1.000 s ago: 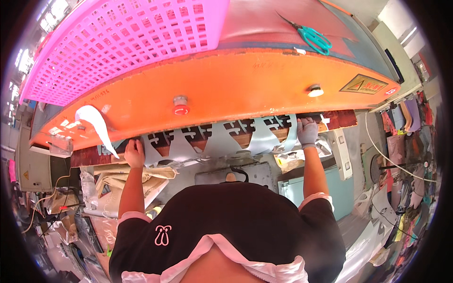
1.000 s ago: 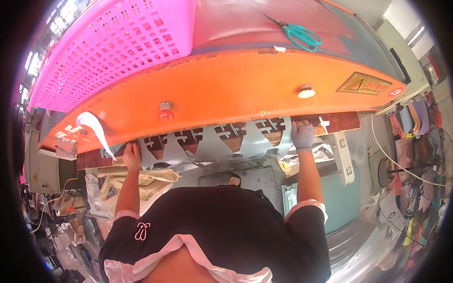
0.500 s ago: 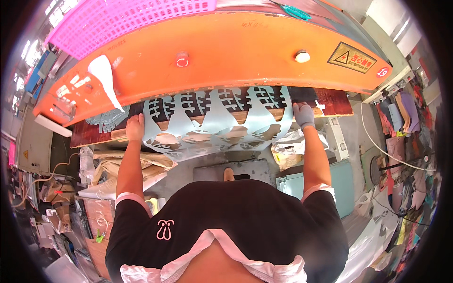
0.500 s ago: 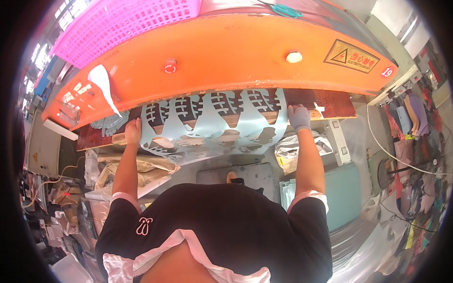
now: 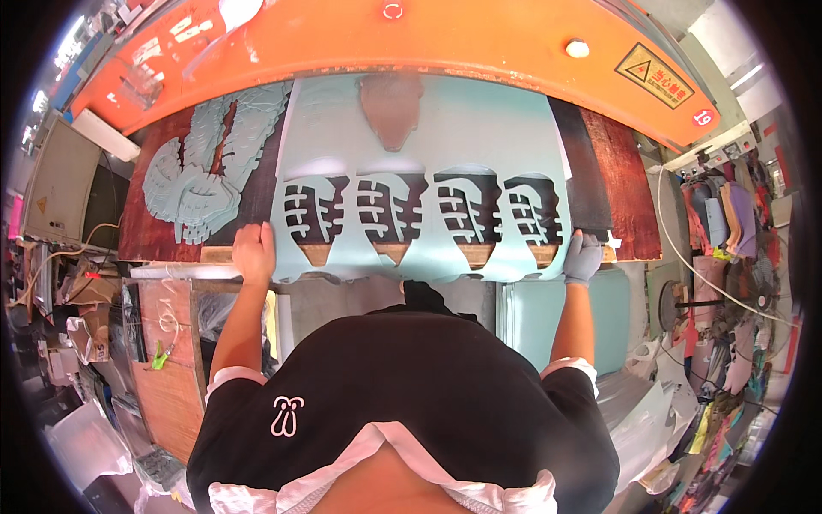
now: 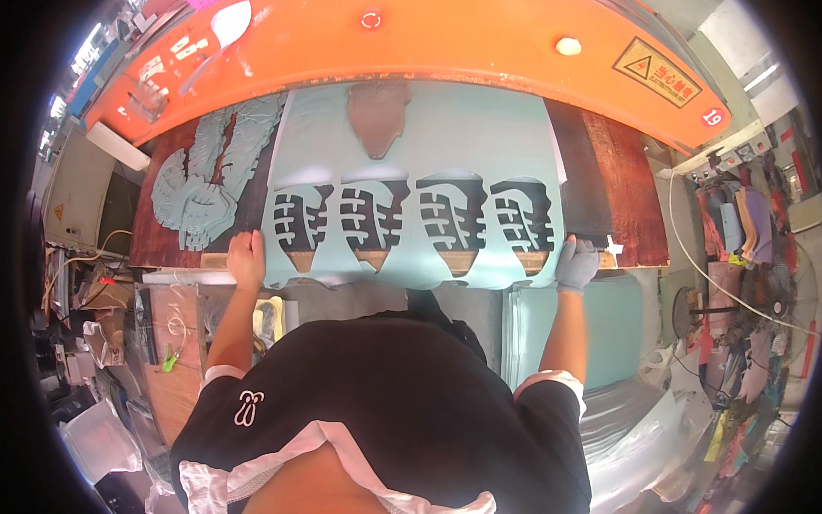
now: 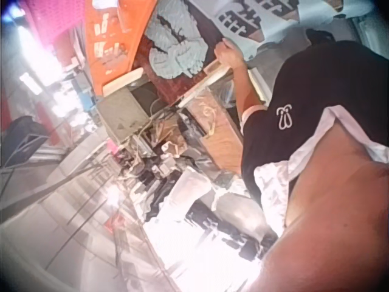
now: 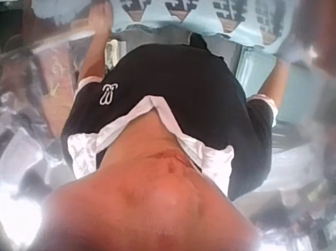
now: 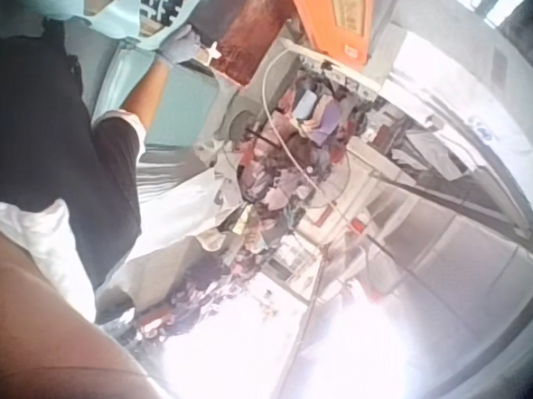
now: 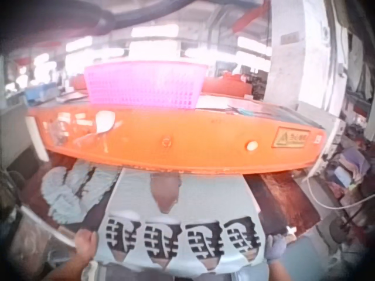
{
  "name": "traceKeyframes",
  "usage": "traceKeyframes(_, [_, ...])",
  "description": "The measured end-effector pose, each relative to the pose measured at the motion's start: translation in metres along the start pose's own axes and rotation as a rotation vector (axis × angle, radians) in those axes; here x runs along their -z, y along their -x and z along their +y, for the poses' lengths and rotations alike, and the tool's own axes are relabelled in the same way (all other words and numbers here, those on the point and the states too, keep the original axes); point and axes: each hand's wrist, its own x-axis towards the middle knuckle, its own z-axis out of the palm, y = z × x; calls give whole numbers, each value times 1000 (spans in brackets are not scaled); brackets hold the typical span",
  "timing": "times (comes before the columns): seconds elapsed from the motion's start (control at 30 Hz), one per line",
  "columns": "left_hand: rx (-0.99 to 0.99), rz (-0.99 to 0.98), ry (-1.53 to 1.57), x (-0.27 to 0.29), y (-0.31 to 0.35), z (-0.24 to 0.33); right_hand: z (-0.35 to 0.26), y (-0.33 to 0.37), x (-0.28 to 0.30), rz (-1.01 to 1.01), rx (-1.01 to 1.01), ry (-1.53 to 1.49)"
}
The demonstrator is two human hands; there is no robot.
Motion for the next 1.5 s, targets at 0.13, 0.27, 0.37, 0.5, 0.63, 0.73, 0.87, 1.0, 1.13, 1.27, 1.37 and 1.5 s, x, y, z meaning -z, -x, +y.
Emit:
traceKeyframes(0.13, [-67, 6, 63, 34, 49, -1, 6, 47, 43, -40, -44, 30])
traceKeyframes(0.27, [-97, 7, 66, 62, 97, 0, 12, 89, 77, -73, -80, 54])
traceKeyframes(0.37, [-76, -45, 99, 78, 119, -1, 16, 108, 95, -83, -42, 24])
traceKeyframes(0.5, [-25, -66, 186, 96, 127, 11, 8, 102, 113, -153, -225, -50])
traceKeyframes(0.63, [-254, 4, 296, 70, 82, 54, -53, 64, 96, -41, -121, -198])
traceKeyframes(0.73, [-309, -45, 345, 14, 38, 101, -148, 32, 51, -88, 243, -454])
traceKeyframes(0.87, [-308, -148, 137, -28, 29, 133, -283, 22, 15, -403, 450, -403])
traceKeyframes(1.0, [-164, -183, 306, -30, 31, 128, -350, 17, 12, -759, 328, 19])
traceKeyframes(1.13, [-178, -167, 349, -26, 28, 128, -360, 11, 14, -783, 179, 23])
traceKeyframes(1.27, [-178, -157, 312, -24, 28, 130, -356, 17, 11, -672, 131, 45])
traceKeyframes(1.37, [-193, -109, 351, -19, 29, 131, -356, 20, 13, -700, 92, 11])
traceKeyframes(1.5, [-183, -136, 352, -19, 27, 132, -358, 16, 15, -733, 48, -25])
